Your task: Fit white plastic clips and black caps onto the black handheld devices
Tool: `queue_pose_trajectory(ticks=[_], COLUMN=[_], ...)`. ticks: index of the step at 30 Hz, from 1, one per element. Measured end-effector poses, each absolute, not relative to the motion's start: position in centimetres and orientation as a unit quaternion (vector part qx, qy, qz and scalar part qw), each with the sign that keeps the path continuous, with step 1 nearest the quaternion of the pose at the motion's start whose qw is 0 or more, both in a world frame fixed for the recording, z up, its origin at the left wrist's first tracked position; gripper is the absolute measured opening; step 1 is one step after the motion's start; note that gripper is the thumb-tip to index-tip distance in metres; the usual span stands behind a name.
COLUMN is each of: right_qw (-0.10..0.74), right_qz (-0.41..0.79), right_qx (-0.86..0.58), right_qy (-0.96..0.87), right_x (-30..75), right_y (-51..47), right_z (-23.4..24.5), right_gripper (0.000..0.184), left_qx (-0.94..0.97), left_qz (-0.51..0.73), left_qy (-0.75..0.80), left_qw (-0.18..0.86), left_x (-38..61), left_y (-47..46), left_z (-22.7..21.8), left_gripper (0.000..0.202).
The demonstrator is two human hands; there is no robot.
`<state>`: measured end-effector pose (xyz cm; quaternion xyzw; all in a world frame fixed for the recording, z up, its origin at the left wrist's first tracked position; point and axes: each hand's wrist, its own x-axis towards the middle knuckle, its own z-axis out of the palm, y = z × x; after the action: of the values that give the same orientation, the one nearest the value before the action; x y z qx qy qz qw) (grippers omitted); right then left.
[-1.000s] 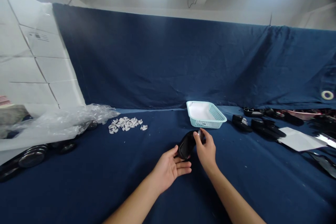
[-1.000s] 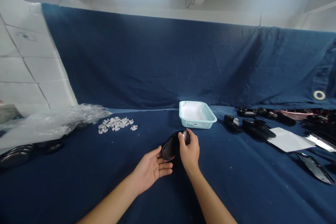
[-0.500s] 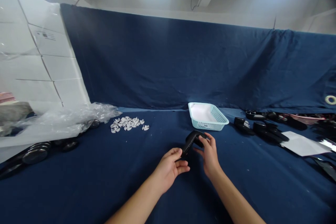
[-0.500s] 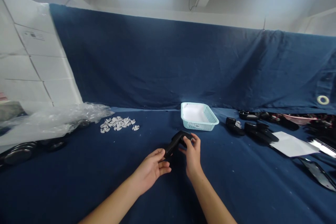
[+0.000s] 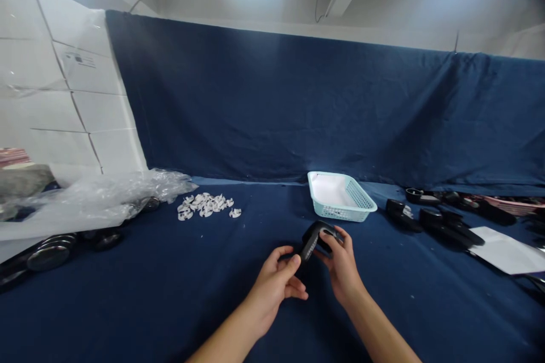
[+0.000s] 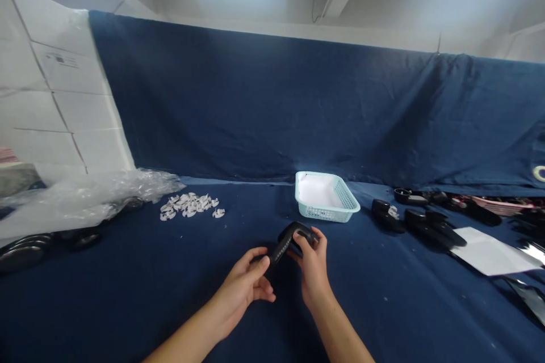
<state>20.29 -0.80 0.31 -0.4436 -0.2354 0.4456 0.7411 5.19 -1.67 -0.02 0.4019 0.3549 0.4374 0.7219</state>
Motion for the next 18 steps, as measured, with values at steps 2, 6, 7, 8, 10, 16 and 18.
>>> queue_pose_trajectory(ticks=[2,6,7,8,10,16,18], right_qw=[0.737,0.725,0.723,0.722,0.721,0.713,0.708], right_qz=[0.448,0.456,0.457,0.457,0.454,0.456,0.464], right_qx=[-0.446,-0.452,-0.455,-0.458,-0.463,-0.463,-0.459], right_qy=[-0.24,-0.248,-0.247,-0.246,-0.244,-0.263,-0.268], right_x=[20.25,20.35,20.38,20.4,20.39,20.31,20.29], right_y=[-0.92,-0.7,-0.59,-0.49,-0.37,-0.86,-1.13], right_z=[0.37,0.28,0.26,0.25,0.26,0.22,0.23], right_gripper=[0.057,0.064,0.067,0.069,0.074,0.066,0.057], left_qx=[0.412,0.415,0.414,0.413,0.416,0.436,0.434], left_qz=[0.435,0.414,0.407,0.402,0.397,0.37,0.358], left_qy=[0.367,0.364,0.359,0.355,0.352,0.343,0.338], left_qw=[0.712,0.724,0.731,0.736,0.739,0.745,0.754], left_x=[5.24,5.4,5.44,5.47,5.48,5.09,5.0], left_y=[-1.74,-1.67,-1.64,-1.6,-1.58,-1.94,-2.2], left_z=[-0.02,-0.39,-0.51,-0.61,-0.71,-0.13,0.08], left_gripper=[0.052,0.05,0.048,0.046,0.045,0.046,0.047])
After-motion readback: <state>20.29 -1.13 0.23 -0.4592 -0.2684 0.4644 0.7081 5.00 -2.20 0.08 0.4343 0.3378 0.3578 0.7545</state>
